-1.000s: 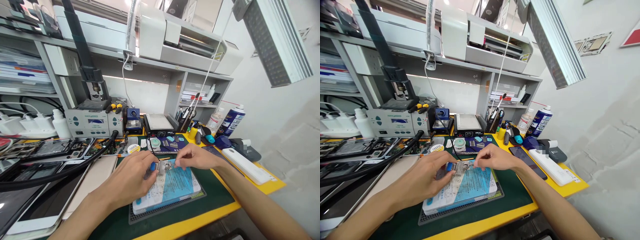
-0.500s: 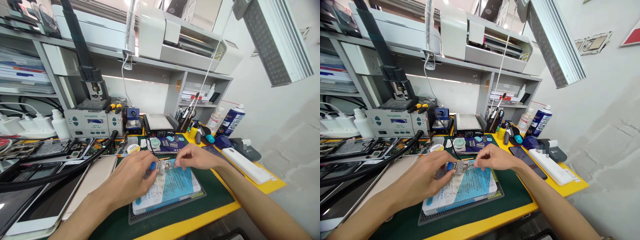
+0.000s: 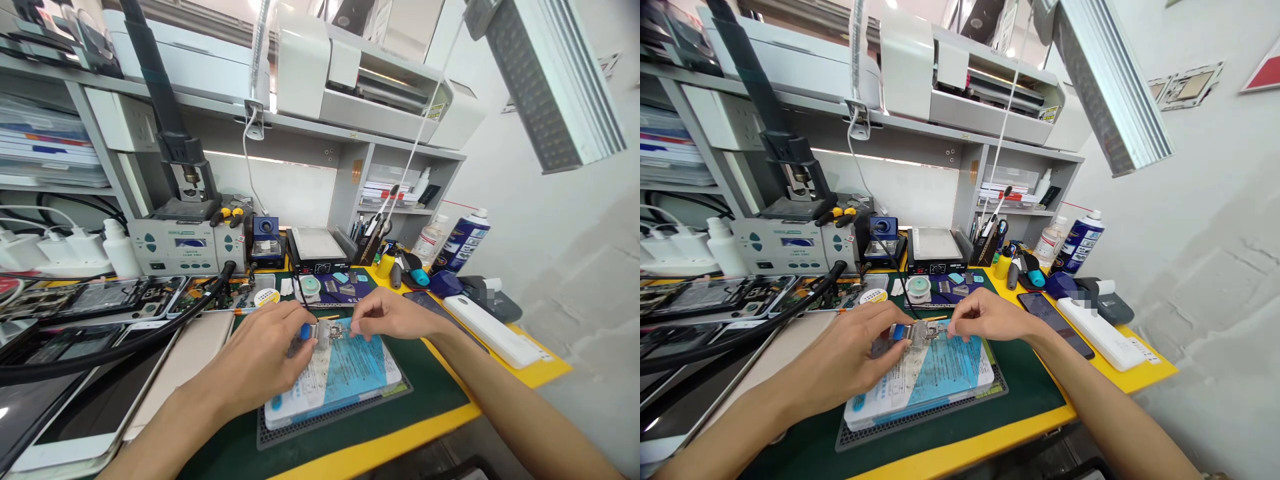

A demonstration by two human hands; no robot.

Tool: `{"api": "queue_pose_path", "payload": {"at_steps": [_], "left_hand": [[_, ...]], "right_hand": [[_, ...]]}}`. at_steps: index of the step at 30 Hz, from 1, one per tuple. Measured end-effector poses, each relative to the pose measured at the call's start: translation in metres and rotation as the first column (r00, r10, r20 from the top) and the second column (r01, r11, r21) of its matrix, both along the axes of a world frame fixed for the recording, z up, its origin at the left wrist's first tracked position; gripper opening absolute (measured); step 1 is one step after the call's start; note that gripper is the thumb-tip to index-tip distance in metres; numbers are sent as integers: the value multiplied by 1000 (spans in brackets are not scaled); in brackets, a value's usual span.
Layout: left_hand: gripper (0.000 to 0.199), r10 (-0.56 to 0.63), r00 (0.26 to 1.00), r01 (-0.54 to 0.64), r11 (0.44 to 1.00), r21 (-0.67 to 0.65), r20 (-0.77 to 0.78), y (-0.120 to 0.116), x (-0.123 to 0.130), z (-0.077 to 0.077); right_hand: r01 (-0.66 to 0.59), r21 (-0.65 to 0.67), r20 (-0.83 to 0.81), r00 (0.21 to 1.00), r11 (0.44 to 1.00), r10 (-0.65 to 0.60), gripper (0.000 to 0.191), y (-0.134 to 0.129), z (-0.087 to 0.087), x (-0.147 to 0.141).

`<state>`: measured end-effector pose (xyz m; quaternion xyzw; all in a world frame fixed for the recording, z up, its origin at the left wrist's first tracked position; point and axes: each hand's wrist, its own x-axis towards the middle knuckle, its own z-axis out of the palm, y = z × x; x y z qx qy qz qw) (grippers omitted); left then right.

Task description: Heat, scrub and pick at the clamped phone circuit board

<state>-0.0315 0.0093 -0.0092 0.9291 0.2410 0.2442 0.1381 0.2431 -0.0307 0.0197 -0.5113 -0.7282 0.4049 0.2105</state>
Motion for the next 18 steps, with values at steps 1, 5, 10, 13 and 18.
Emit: {"api": "queue_pose_path", "payload": {"at_steps": [1, 5, 10, 13, 18], "left_hand": [[20, 0, 1000, 0, 1000, -3, -3, 0, 0, 0], [20, 1, 1000, -1, 1000, -12, -13, 0, 1, 1], [21, -6, 1000, 5, 1000, -19, -15, 0, 0, 2], [21, -11, 1000, 11, 1000, -18, -17, -1, -1, 2], [21, -15, 1000, 14, 1000, -16, -16, -1, -1, 1]], "right_hand": [[1, -1, 2, 1000, 1000, -1, 21, 0, 0, 0], [-1, 1, 7, 1000, 1000, 1, 21, 0, 0, 1], [4, -1, 4, 1000, 1000, -4, 21, 0, 0, -1], [9, -4, 7, 1000, 1000, -9, 21, -1, 0, -1], [19, -6, 13, 1000, 1000, -19, 21, -2, -1, -1]]}}
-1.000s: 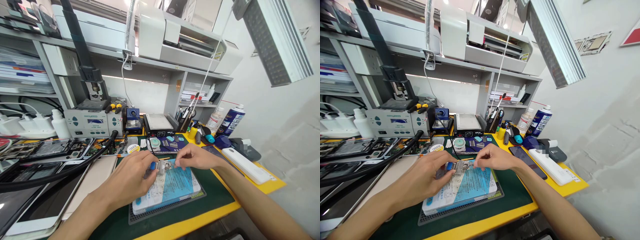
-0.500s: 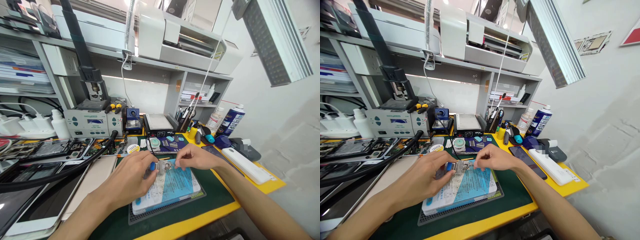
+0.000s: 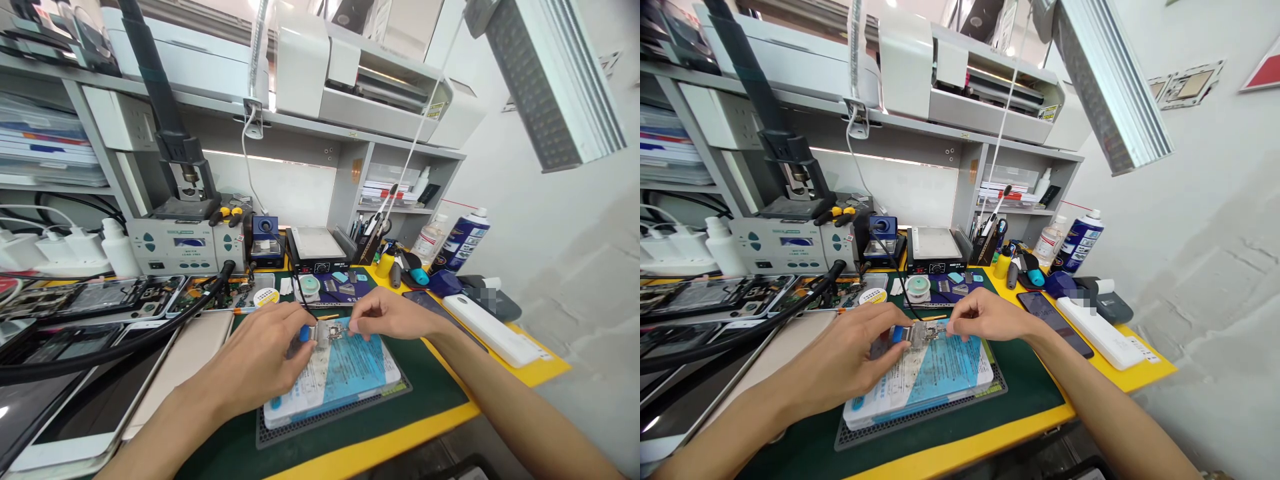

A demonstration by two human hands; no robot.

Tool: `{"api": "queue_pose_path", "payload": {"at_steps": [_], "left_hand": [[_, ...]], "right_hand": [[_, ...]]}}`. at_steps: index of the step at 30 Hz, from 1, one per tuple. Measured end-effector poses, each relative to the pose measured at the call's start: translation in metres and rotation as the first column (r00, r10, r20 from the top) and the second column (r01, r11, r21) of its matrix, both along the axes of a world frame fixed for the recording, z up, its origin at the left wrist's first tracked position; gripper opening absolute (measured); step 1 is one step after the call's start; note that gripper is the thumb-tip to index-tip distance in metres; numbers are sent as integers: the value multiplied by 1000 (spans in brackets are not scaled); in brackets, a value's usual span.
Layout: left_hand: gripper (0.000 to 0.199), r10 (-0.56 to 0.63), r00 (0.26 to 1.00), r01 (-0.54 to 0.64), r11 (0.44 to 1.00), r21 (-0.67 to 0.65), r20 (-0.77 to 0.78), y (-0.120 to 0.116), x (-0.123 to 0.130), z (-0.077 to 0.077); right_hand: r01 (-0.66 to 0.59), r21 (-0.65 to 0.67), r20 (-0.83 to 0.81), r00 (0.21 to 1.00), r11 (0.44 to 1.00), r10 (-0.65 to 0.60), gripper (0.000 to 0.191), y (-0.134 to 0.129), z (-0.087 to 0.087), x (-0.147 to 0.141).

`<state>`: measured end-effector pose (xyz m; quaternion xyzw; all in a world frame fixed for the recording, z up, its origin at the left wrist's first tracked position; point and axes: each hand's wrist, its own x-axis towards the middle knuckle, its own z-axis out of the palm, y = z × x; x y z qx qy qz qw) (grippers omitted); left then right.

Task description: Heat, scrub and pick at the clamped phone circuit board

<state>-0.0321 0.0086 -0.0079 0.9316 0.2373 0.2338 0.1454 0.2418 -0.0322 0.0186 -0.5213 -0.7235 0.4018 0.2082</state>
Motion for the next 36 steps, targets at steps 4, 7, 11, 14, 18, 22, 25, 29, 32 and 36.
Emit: {"api": "queue_pose_path", "payload": {"at_steps": [4, 7, 11, 14, 18, 22, 25, 29, 32, 36], "left_hand": [[20, 0, 1000, 0, 1000, -3, 3, 0, 1, 0], [20, 6, 1000, -6, 1000, -4, 4, 0, 1, 1], [20, 16, 1000, -16, 1000, -1, 7, -1, 0, 0], [20, 23, 1000, -23, 1000, 4, 9, -1, 0, -1], [20, 29, 1000, -29, 1000, 9, 9, 0, 1, -2], [21, 28, 1000, -28, 999, 16, 6, 0, 2, -2], [21, 29, 1000, -29, 999, 22, 2, -1, 2, -1], [20, 23, 1000, -23, 999, 32, 2, -2, 0, -1], [19, 19, 1000, -20, 999, 42, 9, -2, 1, -1], [18, 7, 1000, -8, 998, 56, 23, -2, 1, -2]], "right_hand": [[-6, 1, 7, 1000, 1000, 6, 21, 1, 0, 0], [-10, -3, -4, 1000, 1000, 10, 24, 1, 0, 0], [7, -9, -11, 1000, 1000, -7, 27, 2, 0, 0], [28, -16, -17, 999, 999, -28, 26, 2, 0, -1], [24, -1, -27, 999, 1000, -24, 24, 2, -1, -1], [-17, 19, -26, 999, 1000, 18, 21, 1, 0, 0], [-17, 10, -24, 1000, 1000, 18, 18, 2, 0, 0], [1, -4, -21, 1000, 1000, -1, 18, 2, 0, -1], [0, -1, -17, 1000, 1000, 0, 22, 1, 1, -1], [-29, 32, -4, 1000, 999, 29, 28, 1, 1, -2]]}}
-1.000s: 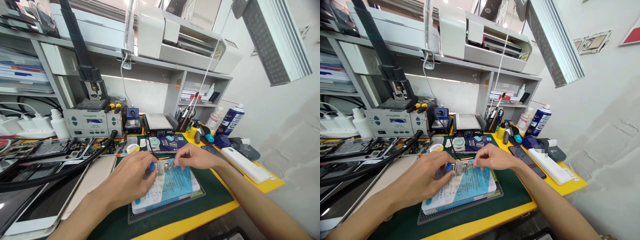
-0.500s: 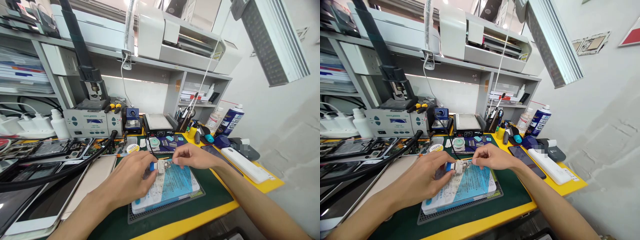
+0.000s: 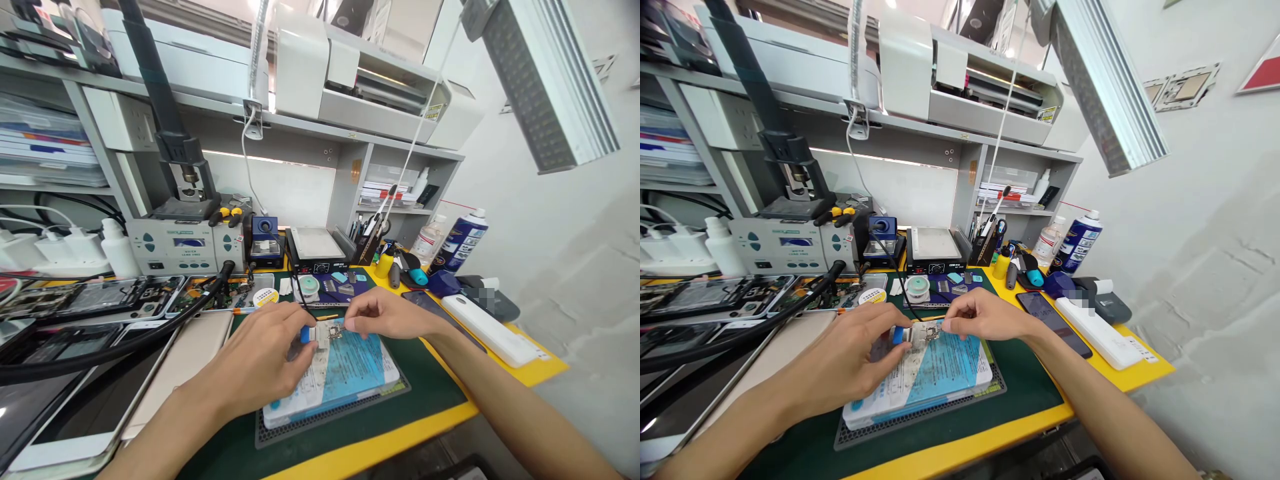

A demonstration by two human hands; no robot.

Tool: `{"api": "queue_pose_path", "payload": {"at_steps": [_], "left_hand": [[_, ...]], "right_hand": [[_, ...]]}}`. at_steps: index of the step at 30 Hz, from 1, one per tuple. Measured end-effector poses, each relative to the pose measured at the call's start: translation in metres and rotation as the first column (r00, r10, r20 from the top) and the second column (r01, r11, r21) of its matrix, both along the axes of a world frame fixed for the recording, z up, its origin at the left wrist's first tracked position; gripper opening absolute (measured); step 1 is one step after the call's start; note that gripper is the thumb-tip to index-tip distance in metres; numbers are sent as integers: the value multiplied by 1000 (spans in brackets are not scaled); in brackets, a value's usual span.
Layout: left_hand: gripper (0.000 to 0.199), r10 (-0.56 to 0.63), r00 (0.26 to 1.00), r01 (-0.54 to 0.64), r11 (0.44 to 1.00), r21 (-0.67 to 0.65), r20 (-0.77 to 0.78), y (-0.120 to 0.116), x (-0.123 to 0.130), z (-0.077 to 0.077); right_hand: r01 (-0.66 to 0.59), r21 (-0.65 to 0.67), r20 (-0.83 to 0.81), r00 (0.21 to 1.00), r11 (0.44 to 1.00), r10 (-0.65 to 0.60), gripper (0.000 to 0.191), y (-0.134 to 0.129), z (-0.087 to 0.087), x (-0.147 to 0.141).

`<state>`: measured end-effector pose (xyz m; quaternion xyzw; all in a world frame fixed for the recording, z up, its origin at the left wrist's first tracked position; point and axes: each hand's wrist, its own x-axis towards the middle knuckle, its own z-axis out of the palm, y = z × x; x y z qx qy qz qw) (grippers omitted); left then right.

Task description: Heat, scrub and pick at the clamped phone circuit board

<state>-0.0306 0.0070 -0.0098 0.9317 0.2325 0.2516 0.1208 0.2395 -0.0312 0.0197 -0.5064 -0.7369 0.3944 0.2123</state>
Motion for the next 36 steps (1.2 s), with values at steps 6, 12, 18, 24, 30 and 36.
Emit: {"api": "queue_pose_path", "payload": {"at_steps": [6, 12, 18, 24, 30, 36], "left_hand": [[16, -27, 1000, 26, 1000, 12, 15, -2, 1, -2], [15, -34, 999, 33, 999, 23, 32, -2, 3, -6], [15, -34, 999, 33, 999, 31, 35, -2, 2, -4], [13, -33, 999, 32, 999, 26, 34, -2, 4, -7], [15, -31, 999, 31, 999, 26, 32, -2, 3, -7], [16, -28, 999, 27, 999, 27, 29, -1, 3, -7]], "right_hand": [[-11, -12, 18, 1000, 1000, 11, 27, 0, -2, 1], [7, -29, 51, 999, 1000, -6, 16, -1, 0, 1], [18, -37, 41, 999, 999, -16, 23, -1, -1, 1], [23, -50, 53, 998, 998, -21, 21, -2, 0, 1], [19, -38, 55, 998, 999, -17, 19, -1, 1, 0], [-3, -30, 52, 999, 1000, 4, 14, 0, -1, 3]]}}
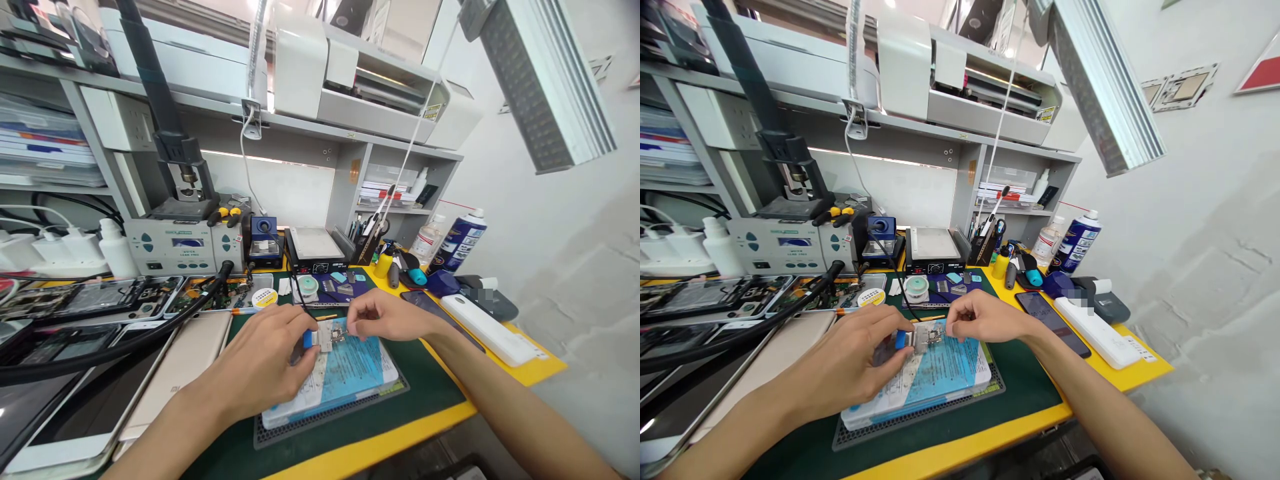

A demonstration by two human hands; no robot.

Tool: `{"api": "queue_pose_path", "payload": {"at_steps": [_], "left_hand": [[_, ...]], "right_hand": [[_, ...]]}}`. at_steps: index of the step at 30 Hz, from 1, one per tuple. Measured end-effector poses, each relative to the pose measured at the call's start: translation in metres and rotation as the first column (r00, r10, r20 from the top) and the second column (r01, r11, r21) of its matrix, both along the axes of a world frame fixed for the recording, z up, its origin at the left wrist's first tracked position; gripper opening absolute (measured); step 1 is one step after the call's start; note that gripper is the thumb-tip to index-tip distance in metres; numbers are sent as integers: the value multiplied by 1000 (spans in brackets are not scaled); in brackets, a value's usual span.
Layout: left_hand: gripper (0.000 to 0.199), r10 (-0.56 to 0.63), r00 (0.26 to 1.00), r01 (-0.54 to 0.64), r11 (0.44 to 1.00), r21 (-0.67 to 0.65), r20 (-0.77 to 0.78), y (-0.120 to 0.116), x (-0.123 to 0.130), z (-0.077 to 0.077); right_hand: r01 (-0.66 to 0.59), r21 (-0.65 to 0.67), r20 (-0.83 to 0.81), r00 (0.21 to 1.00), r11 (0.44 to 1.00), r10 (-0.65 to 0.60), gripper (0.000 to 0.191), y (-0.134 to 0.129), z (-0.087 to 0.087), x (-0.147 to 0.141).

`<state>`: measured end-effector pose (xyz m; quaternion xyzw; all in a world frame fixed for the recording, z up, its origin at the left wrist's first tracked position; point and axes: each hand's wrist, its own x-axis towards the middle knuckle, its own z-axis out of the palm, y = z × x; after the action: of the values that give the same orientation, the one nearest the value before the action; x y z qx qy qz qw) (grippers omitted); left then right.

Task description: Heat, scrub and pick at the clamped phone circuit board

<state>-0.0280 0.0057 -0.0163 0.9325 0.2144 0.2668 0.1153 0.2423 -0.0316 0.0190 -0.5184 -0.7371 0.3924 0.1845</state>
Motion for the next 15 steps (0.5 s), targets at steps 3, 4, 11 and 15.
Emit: {"api": "queue_pose_path", "payload": {"at_steps": [3, 4, 11, 15], "left_hand": [[16, 2, 1000, -2, 1000, -4, -2, 0, 0, 0], [16, 2, 1000, -2, 1000, -6, -5, 0, 0, 0], [13, 13, 1000, -13, 1000, -21, -28, -2, 1, 2], [10, 30, 999, -31, 999, -13, -32, -4, 0, 5]], "right_hand": [[5, 0, -5, 1000, 1000, -5, 17, 0, 0, 0], [9, -2, -7, 1000, 1000, -9, 19, 0, -1, 0], [30, -44, -61, 998, 999, -32, 14, 1, -2, 0], [33, -52, -89, 995, 998, -37, 21, 4, -4, 6]]}}
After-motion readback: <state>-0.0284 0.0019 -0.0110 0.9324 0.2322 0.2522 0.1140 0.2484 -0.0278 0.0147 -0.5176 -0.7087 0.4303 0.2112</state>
